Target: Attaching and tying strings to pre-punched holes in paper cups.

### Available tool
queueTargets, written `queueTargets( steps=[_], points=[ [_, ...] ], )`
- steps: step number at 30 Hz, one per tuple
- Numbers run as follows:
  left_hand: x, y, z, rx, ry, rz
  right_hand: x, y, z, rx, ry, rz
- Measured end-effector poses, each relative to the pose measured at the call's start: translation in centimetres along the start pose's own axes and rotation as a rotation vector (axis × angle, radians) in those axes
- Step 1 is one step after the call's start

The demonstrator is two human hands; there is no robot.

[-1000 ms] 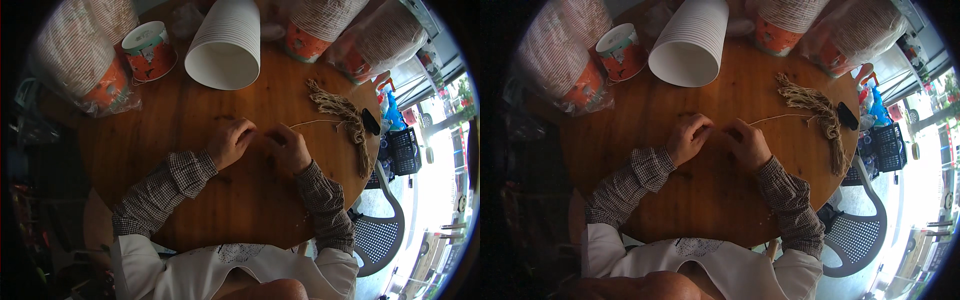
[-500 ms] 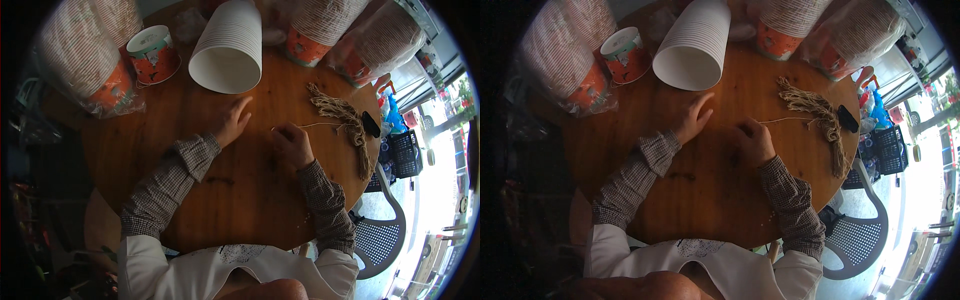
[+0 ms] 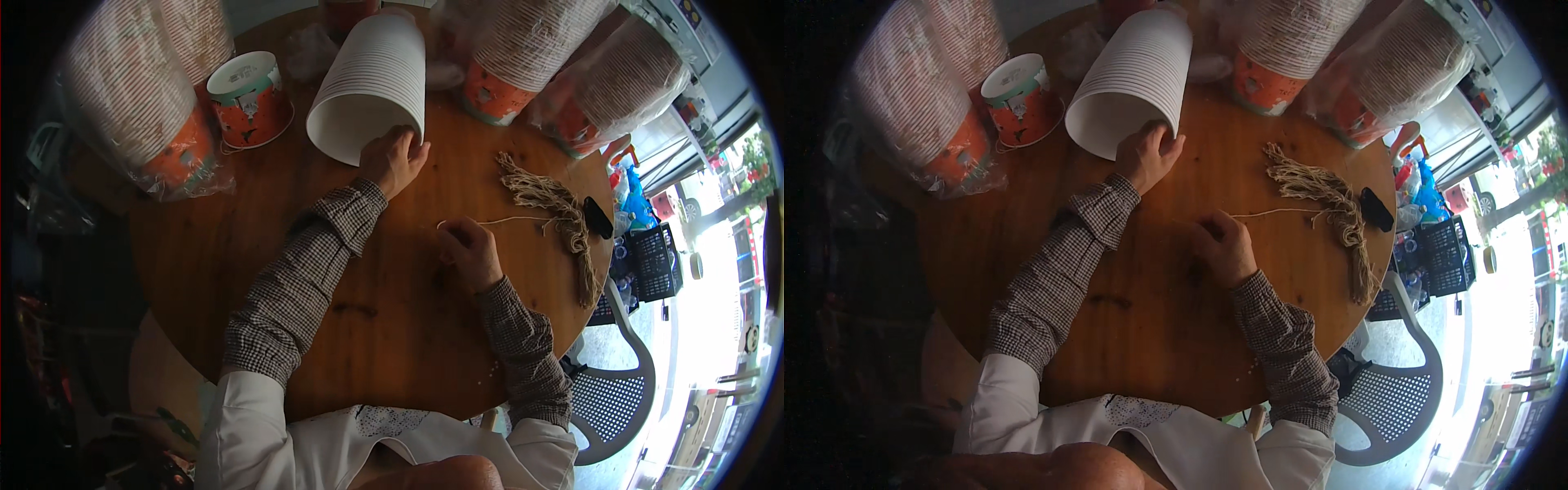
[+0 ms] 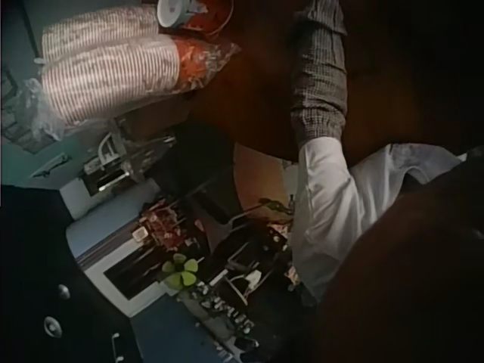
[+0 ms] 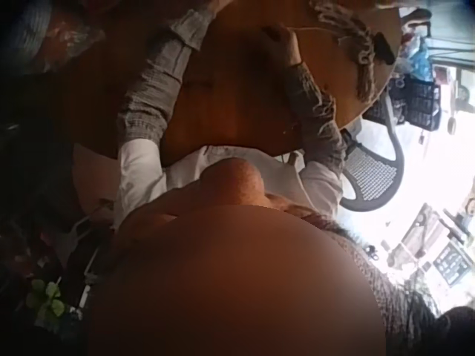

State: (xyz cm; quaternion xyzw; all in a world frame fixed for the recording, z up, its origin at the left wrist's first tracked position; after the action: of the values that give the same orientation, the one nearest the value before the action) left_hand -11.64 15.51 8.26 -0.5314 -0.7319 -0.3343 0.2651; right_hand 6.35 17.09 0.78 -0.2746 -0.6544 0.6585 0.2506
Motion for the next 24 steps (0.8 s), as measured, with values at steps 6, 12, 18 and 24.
queueTargets(
  steps=[6, 12, 18, 24],
  points=[
    [-1.3, 0.4, -0.4, -0.132, -0.074, 0.072, 0.1, -0.4, -0.3, 0.009, 0.004, -0.017],
    [-1.2, 1.3, -3.1, -0.188, 0.046, 0.176, 0.0, -0.9, 0.1, 0.025, 0.008, -0.041],
    [1.7, -1.0, -11.9, 0.084, 0.456, 0.206, 0.0, -0.6, -0.7, 0.044, 0.002, -0.046],
    [1.6, -7.4, -11.7, 0.039, 0.455, 0.081, -0.2, -1.0, -0.2, 0.015, -0.019, -0.037]
  ],
)
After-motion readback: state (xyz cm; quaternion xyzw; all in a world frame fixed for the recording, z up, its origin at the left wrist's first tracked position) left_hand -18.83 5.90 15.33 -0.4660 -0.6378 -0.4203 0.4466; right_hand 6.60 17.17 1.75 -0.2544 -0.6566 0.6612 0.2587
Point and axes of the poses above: each hand's wrist, its own x-axis towards the middle knuckle, its own z-axis out of the palm, y = z × x, the point moved 10 cm from there along x, towards the middle knuckle, and after that the axes turned 11 degrees about x, right-handed, at the moved point
